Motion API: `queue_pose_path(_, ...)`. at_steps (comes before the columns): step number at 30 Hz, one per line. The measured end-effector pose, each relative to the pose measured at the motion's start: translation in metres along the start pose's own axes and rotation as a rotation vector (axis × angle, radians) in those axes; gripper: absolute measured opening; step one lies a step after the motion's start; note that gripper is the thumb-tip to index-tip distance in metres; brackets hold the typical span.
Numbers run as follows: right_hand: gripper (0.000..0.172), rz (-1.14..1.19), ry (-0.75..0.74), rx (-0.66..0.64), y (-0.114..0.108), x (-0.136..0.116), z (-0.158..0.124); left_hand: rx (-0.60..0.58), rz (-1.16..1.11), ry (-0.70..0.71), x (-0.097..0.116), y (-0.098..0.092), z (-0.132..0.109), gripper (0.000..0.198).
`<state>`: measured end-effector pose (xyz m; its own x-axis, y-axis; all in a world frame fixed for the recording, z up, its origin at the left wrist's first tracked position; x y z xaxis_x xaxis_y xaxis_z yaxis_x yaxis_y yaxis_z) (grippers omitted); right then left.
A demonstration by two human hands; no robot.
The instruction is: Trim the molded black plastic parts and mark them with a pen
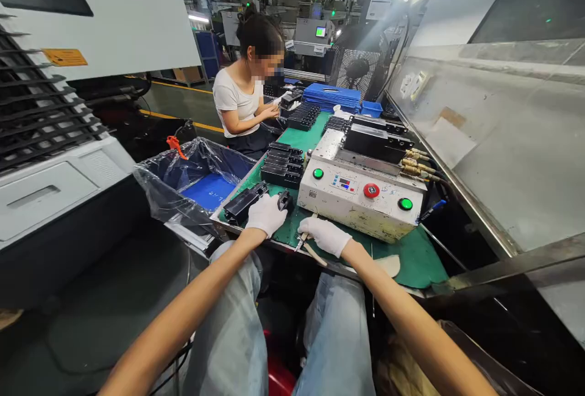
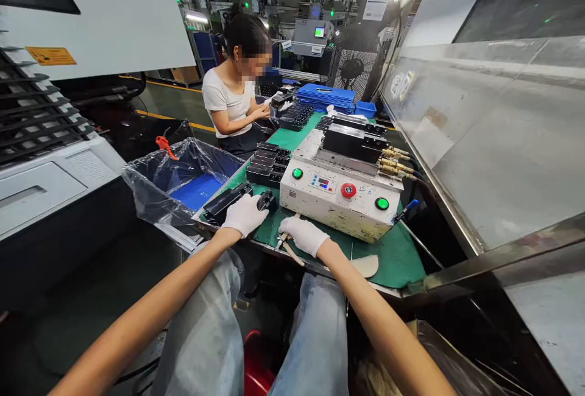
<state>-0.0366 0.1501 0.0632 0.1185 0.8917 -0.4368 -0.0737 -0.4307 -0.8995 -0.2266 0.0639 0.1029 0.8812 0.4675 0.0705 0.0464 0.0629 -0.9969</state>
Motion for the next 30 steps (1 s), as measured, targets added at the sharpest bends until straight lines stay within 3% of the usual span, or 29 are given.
queue_pose_path(6,0.024,-0.184,-0.035,-0.222,-0.026,-0.003,0.014,0.027,0.016,0.072,0.007,0.003,0.008,0.047)
queue_pose_path(10,0.011,-0.366,-0.020,-0.324,-0.034,-0.008,0.025,0.101,0.005,0.128,0.000,-0.012,0.011,0.054)
queue_pose_path(15,0.014,-0.380,-0.122,-0.412,-0.043,-0.014,0.030,0.193,0.034,0.028,-0.053,-0.041,0.007,0.054)
queue_pose_path(18,0.011,-0.270,-0.154,-0.390,-0.046,-0.019,0.029,0.127,0.045,-0.087,-0.084,-0.037,0.007,0.058)
queue_pose_path(20,0.013,-0.144,-0.161,-0.305,-0.046,-0.028,0.026,0.058,0.015,-0.116,-0.092,-0.025,0.009,0.064)
queue_pose_path(22,0.015,0.044,-0.151,-0.110,-0.046,-0.042,0.021,0.022,-0.046,-0.136,-0.091,-0.013,0.012,0.071)
queue_pose_path(24,0.016,0.288,-0.100,0.218,-0.045,-0.061,0.010,0.024,-0.136,-0.174,-0.088,-0.007,0.015,0.074)
queue_pose_path(26,0.020,0.504,0.012,0.587,-0.038,-0.083,-0.005,0.035,-0.266,-0.217,-0.090,-0.008,0.012,0.065)
queue_pose_path(28,0.027,0.628,0.147,0.857,-0.021,-0.109,-0.020,0.052,-0.436,-0.243,-0.097,-0.013,-0.004,0.056)
queue_pose_path(30,0.033,0.705,0.267,0.934,0.002,-0.139,-0.029,0.090,-0.616,-0.262,-0.105,-0.018,-0.035,0.062)
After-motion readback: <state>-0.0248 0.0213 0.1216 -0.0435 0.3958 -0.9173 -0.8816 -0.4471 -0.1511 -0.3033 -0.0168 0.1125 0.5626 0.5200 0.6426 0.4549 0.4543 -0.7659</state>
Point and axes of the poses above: each hand's wrist, its own z-axis towards the middle knuckle, its own y-axis out of the palm, x = y × z, the point moved 2 cm from there along z, towards the middle knuckle, and after that the axes turned 13 degrees about z, right-handed, at the moved point
